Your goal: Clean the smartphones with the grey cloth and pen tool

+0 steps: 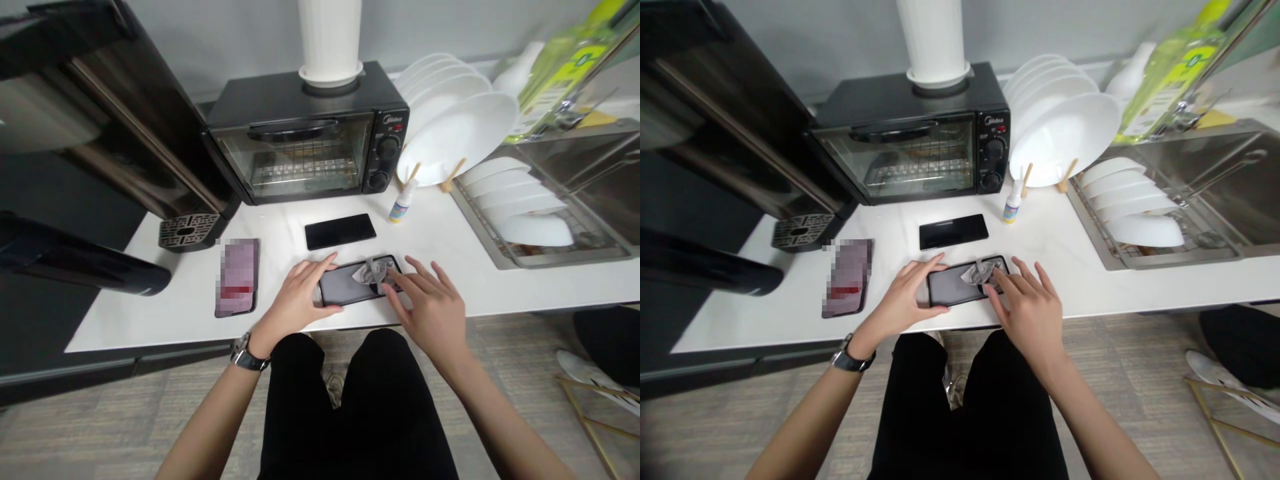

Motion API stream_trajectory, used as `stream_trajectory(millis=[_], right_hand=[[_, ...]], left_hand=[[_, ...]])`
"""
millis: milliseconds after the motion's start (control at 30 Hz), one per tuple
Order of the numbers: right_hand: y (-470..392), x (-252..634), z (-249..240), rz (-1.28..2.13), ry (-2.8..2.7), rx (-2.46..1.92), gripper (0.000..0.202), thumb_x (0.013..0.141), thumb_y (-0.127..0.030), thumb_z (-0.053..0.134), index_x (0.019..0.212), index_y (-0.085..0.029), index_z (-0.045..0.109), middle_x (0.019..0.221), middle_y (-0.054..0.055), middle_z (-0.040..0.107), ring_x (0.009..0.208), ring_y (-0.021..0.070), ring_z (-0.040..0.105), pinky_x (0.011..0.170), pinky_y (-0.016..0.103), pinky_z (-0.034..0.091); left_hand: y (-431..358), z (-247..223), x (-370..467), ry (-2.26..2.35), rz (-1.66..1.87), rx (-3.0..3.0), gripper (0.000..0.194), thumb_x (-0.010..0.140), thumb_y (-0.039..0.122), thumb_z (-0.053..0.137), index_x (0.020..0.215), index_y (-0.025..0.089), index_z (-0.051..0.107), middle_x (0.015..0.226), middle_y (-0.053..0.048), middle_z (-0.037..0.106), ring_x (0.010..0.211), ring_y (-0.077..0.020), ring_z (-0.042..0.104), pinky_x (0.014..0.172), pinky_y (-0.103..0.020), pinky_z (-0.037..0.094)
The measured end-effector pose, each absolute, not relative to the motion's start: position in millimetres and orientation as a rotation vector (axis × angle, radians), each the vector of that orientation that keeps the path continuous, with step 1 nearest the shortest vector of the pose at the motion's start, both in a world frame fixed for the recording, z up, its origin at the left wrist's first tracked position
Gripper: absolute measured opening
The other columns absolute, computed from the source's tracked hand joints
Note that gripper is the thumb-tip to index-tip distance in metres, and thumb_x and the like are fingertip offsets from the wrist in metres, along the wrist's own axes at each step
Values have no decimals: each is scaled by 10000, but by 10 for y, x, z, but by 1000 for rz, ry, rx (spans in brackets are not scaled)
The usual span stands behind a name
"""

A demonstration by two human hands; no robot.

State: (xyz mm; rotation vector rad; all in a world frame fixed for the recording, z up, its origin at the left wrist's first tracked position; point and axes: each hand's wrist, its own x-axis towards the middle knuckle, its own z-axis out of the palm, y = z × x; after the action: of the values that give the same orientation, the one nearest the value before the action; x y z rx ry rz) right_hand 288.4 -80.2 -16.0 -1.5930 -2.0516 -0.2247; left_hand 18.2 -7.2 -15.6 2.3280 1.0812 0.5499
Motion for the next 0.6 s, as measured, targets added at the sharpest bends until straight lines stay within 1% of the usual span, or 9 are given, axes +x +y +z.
stream_trajectory(millis=[67, 133, 167, 233, 300, 367, 433, 533, 600], right_hand=[[-766, 2808, -182, -182, -2129, -1596, 461, 1058, -500, 576, 1271, -120, 726, 1225, 165, 774, 1444, 391, 561, 1209, 601, 414], [-760, 2655, -228, -108, -2175, -1586, 646, 1018, -640, 564, 1324, -88, 700, 1375, 212, 705, 1527, 451, 434, 1233, 670, 350], [-764, 2558, -255, -64, -2191, -1565, 721, 997, -691, 557, 1362, -82, 678, 1443, 216, 667, 1553, 465, 384, 1248, 696, 309], [-778, 2345, -299, 39, -2235, -1481, 830, 961, -764, 549, 1440, -91, 629, 1536, 195, 606, 1579, 461, 333, 1269, 719, 251], [-798, 2166, -320, 151, -2292, -1369, 907, 938, -804, 540, 1499, -92, 578, 1574, 181, 573, 1588, 430, 330, 1278, 704, 253], [-831, 2089, -318, 214, -2319, -1311, 922, 930, -808, 549, 1526, -105, 556, 1570, 164, 578, 1592, 403, 335, 1280, 687, 271], [-883, 2158, -307, 205, -2325, -1320, 856, 950, -772, 561, 1530, -142, 562, 1557, 129, 597, 1595, 391, 334, 1285, 684, 260], [-982, 2478, -302, 120, -2343, -1392, 729, 1000, -697, 551, 1528, -193, 571, 1565, 66, 596, 1608, 388, 302, 1295, 683, 224], [-1022, 2719, -312, 28, -2322, -1486, 699, 1025, -667, 529, 1546, -202, 550, 1586, 56, 576, 1616, 399, 275, 1291, 691, 215]], left_hand=[[-71, -157, 183, 1077, 550, 2332, 1093, 810, 390, 913, 1676, 330, 248, 1506, -60, 628, 1304, -314, 547, 1150, -476, 407], [-69, -158, 186, 1069, 554, 2338, 1093, 807, 402, 913, 1675, 331, 254, 1500, -62, 633, 1298, -316, 552, 1139, -475, 417], [-67, -160, 187, 1062, 559, 2342, 1094, 804, 408, 914, 1675, 328, 257, 1496, -65, 637, 1293, -316, 556, 1134, -475, 422], [-64, -165, 186, 1053, 568, 2352, 1090, 807, 398, 908, 1678, 314, 259, 1485, -75, 643, 1276, -315, 566, 1127, -476, 431], [-61, -170, 182, 1054, 571, 2360, 1068, 822, 355, 887, 1682, 297, 257, 1482, -87, 642, 1254, -313, 578, 1121, -475, 439], [-59, -175, 176, 1054, 563, 2355, 1054, 826, 325, 874, 1683, 295, 260, 1484, -84, 640, 1251, -311, 582, 1125, -471, 438], [-58, -175, 172, 1050, 554, 2336, 1064, 814, 326, 887, 1679, 307, 267, 1483, -68, 645, 1266, -310, 578, 1134, -464, 430], [-63, -169, 172, 1061, 548, 2318, 1095, 789, 367, 922, 1672, 324, 275, 1487, -47, 649, 1292, -308, 565, 1148, -460, 412], [-69, -161, 177, 1068, 545, 2321, 1106, 787, 392, 928, 1672, 332, 268, 1496, -40, 645, 1303, -307, 556, 1154, -462, 403]])
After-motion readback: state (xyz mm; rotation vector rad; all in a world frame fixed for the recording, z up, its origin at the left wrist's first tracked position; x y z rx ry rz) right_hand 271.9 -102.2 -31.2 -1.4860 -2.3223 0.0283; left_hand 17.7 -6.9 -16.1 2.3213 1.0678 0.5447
